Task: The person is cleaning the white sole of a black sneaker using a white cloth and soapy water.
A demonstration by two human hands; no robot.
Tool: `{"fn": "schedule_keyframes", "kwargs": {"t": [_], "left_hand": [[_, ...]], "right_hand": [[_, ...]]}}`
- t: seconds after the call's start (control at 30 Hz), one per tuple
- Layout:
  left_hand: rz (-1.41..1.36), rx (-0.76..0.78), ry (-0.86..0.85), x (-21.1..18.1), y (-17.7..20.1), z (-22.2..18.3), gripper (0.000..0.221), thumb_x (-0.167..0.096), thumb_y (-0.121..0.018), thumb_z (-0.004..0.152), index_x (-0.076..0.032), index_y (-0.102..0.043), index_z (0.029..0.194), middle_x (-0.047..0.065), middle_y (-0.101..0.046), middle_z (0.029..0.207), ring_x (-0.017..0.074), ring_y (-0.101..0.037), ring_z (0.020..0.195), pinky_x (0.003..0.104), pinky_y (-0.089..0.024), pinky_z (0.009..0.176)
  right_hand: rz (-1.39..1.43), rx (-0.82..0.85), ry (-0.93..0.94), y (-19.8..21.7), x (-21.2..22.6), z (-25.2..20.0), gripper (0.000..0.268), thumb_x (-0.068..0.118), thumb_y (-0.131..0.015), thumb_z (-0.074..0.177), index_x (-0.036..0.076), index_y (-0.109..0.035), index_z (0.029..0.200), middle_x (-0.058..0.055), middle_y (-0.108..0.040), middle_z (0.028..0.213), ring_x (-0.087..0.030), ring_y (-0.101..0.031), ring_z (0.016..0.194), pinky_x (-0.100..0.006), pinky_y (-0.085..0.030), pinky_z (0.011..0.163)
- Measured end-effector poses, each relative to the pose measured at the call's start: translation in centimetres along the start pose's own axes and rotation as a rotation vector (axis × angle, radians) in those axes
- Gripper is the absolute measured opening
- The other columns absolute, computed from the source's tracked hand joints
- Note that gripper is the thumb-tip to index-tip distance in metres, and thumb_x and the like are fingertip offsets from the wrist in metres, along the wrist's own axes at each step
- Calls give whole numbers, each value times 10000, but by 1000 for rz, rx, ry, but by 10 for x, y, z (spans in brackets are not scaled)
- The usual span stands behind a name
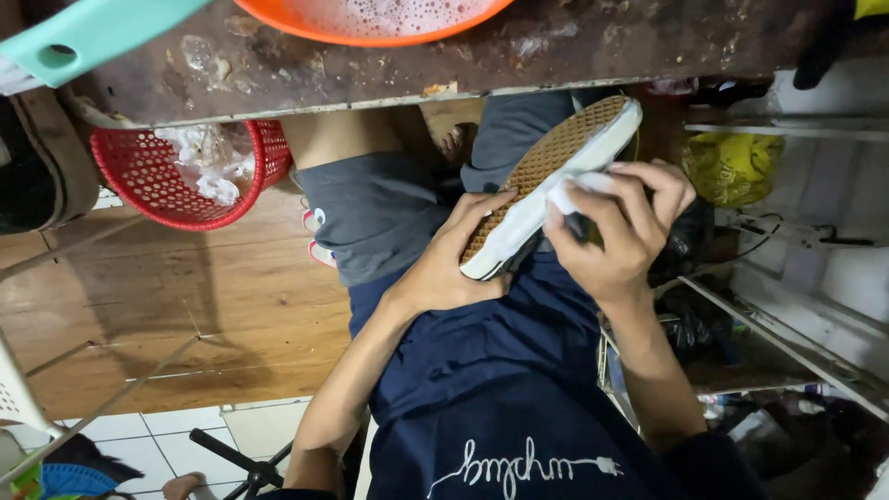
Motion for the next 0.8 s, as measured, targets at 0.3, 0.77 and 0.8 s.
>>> {"fn": "schedule_keyframes", "kwargs": {"t": [0.3, 0.77, 0.8], "left_hand": [[0, 2, -5, -4, -1, 2, 800, -91, -751, 689, -68, -402, 1409, 154, -469, 1257, 337, -460, 1227, 557, -342, 1017], [-19, 2, 1, -4, 1, 4, 808, -39, -731, 662, -50, -400, 1399, 166, -465, 1264, 351, -447, 1233, 549, -336, 1029], [-13, 0, -1, -3, 0, 2, 812, -40, -735, 659, -54, -400, 1399, 164, -467, 1262, 353, -450, 1233, 547, -339, 1026]], "right_hand": [[-14, 6, 2, -1, -3, 3, 112, 6, -761, 734, 67, -707, 811, -75, -601, 803, -314, -553, 899, -491, -401, 878], [117, 67, -10, -8, 7, -15, 127, 45, -776, 690, 110, -676, 734, -36, -601, 788, -300, -576, 883, -516, -384, 886], [42, 67, 10, -6, -1, -17, 141, 47, -788, 697, 87, -665, 754, -52, -588, 801, -323, -562, 899, -530, -374, 875]]}}
Point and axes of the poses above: each hand's wrist, its own z-axis towards the middle knuckle, its own y-axis out of the back of the hand, x = y × z, the point moved 2 cm from there along z, towards the middle knuckle
